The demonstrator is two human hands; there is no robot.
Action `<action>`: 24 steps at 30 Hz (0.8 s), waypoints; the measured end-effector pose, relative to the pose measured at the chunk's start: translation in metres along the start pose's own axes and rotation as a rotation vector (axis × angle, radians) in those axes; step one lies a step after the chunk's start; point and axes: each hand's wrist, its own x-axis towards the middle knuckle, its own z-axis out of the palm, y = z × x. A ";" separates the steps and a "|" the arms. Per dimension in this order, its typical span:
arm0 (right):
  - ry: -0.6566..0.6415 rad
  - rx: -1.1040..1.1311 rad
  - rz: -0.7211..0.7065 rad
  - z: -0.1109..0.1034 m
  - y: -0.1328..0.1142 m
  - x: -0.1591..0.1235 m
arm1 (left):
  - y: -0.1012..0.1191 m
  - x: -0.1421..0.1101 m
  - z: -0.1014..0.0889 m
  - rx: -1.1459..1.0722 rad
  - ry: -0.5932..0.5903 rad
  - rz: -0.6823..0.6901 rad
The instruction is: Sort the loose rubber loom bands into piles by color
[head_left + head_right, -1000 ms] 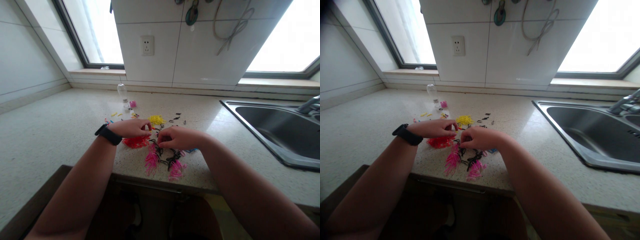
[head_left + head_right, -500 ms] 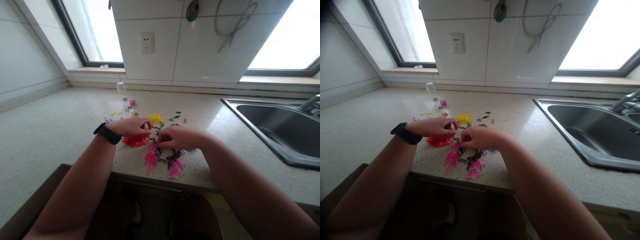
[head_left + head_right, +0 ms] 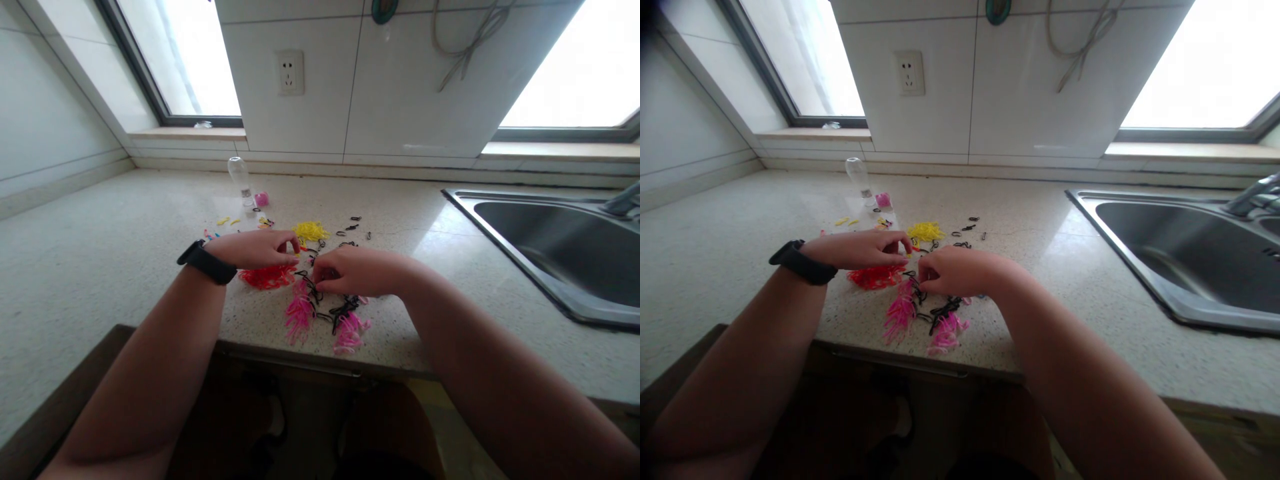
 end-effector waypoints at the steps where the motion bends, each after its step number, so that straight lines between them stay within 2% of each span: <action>1: 0.001 0.001 -0.002 0.000 0.000 0.000 | 0.001 0.000 0.000 0.003 -0.003 -0.002; 24: -0.003 -0.005 0.016 0.000 0.001 0.001 | -0.001 0.000 0.001 0.004 0.013 0.009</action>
